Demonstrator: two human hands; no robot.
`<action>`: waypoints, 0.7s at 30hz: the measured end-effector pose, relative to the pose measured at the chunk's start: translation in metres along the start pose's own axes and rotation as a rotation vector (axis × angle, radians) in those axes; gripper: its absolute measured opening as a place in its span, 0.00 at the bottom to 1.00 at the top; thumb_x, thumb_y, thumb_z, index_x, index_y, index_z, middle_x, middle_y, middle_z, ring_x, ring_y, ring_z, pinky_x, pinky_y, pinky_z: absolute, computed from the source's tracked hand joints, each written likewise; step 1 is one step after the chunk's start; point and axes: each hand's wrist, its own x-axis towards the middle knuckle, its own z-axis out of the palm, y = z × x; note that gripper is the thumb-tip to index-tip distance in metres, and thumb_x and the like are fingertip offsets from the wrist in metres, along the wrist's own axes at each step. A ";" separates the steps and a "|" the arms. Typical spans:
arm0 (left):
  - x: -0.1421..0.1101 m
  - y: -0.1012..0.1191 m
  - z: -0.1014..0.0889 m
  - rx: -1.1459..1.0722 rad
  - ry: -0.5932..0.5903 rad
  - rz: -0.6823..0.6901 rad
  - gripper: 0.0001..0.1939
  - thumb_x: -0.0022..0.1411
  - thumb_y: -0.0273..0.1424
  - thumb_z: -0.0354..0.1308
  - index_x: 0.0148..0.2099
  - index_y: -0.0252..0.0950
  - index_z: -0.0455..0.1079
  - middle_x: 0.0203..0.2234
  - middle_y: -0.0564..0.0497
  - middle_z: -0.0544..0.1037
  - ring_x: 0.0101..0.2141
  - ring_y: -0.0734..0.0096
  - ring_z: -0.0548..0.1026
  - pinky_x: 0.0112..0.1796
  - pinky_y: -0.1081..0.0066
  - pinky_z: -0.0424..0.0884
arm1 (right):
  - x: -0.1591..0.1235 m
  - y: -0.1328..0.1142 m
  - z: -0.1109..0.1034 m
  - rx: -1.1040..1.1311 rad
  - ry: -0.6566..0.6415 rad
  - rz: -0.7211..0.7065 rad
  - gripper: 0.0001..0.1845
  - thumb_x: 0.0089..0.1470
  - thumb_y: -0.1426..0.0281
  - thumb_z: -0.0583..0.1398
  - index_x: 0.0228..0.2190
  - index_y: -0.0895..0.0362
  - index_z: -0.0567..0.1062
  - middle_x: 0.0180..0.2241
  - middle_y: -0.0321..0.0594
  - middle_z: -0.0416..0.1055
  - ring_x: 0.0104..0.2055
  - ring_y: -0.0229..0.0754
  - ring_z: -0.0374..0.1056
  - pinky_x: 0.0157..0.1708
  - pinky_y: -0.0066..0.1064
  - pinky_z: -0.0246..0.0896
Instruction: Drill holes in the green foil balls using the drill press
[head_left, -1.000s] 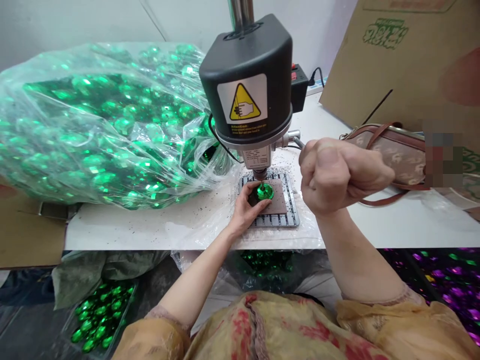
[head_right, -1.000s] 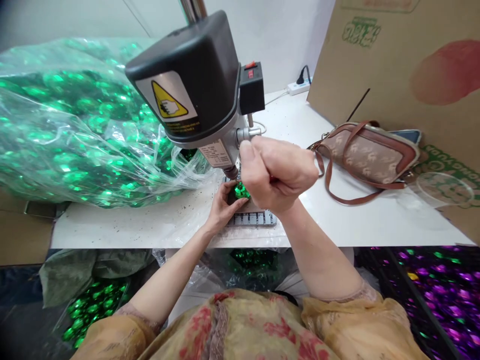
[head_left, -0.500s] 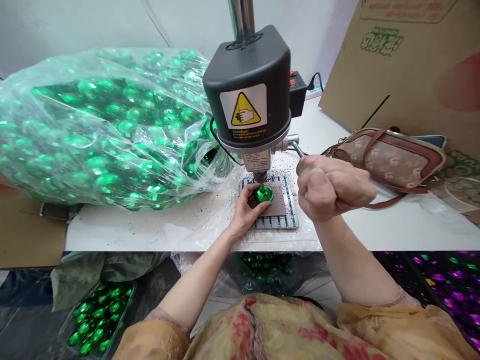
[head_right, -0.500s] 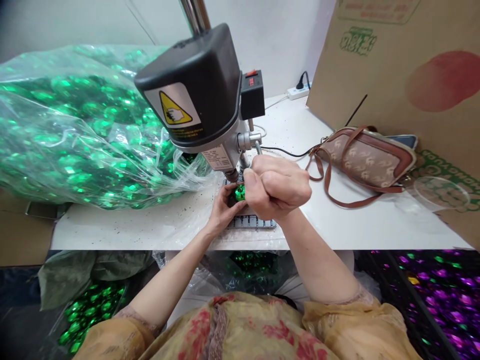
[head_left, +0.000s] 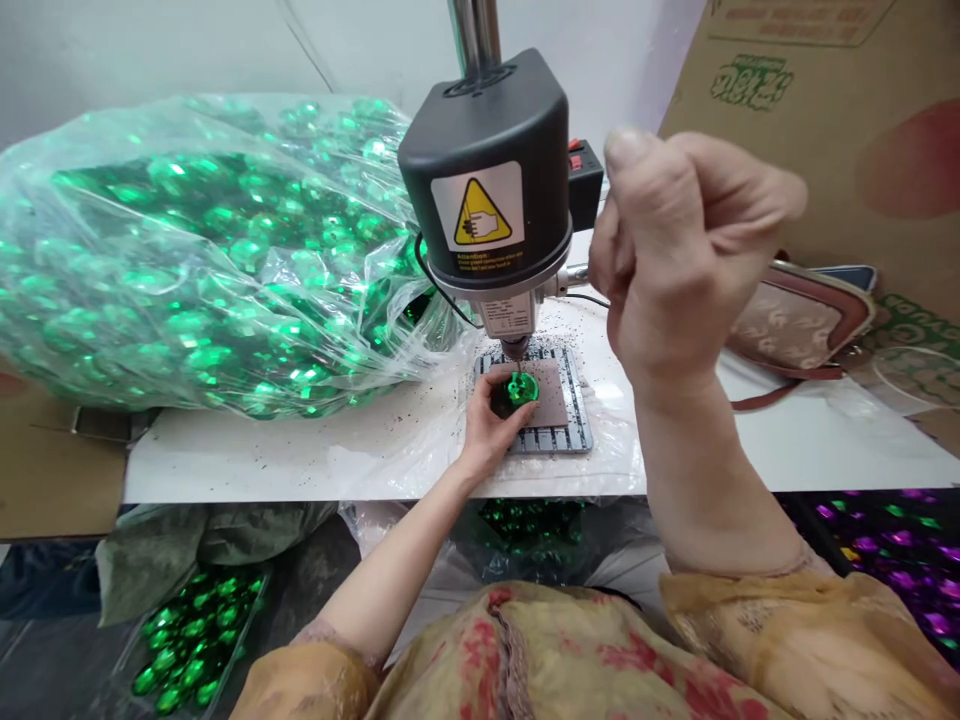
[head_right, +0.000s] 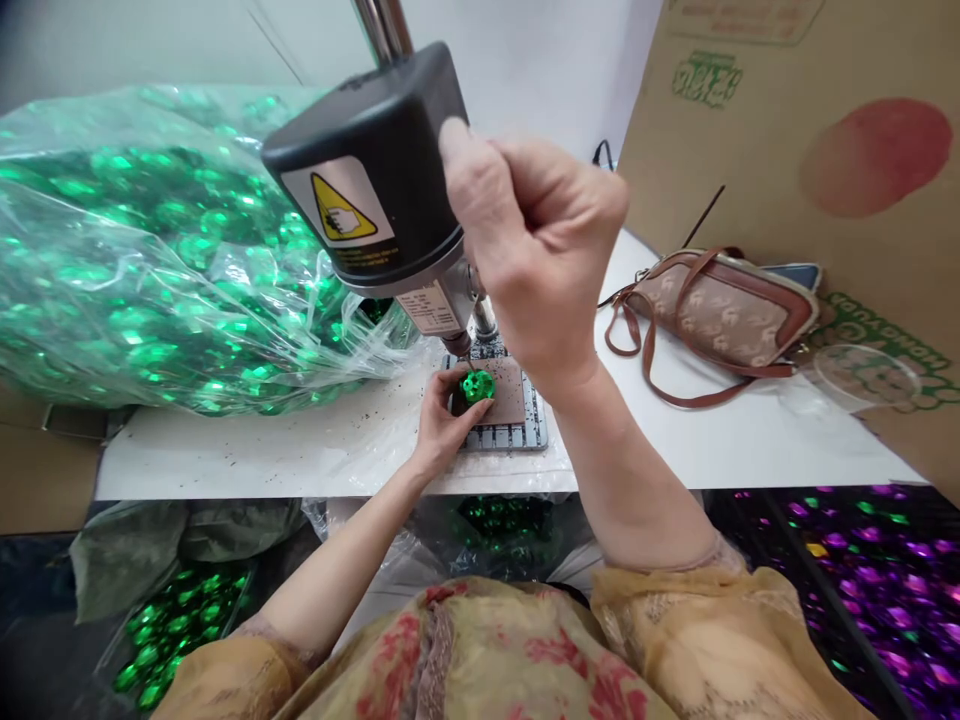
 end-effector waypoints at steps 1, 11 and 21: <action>-0.008 0.005 -0.002 0.081 0.033 0.048 0.23 0.57 0.38 0.69 0.51 0.39 0.67 0.45 0.46 0.77 0.47 0.62 0.78 0.48 0.60 0.76 | 0.004 0.000 0.002 0.009 -0.004 0.009 0.26 0.55 0.65 0.63 0.14 0.56 0.56 0.12 0.28 0.48 0.15 0.28 0.45 0.19 0.32 0.37; -0.120 0.000 -0.028 0.667 -0.835 0.783 0.20 0.61 0.24 0.60 0.55 0.40 0.69 0.51 0.40 0.79 0.43 0.59 0.80 0.41 0.63 0.76 | 0.000 -0.003 0.004 -0.032 0.007 0.035 0.27 0.59 0.54 0.57 0.17 0.54 0.55 0.16 0.30 0.51 0.17 0.27 0.49 0.24 0.31 0.42; -0.035 0.019 -0.057 0.393 -0.324 0.823 0.11 0.65 0.23 0.51 0.43 0.44 0.72 0.48 0.48 0.80 0.53 0.56 0.77 0.52 0.51 0.78 | 0.003 0.009 0.007 0.086 0.063 -0.061 0.27 0.54 0.63 0.64 0.15 0.57 0.56 0.12 0.28 0.48 0.15 0.28 0.48 0.19 0.29 0.38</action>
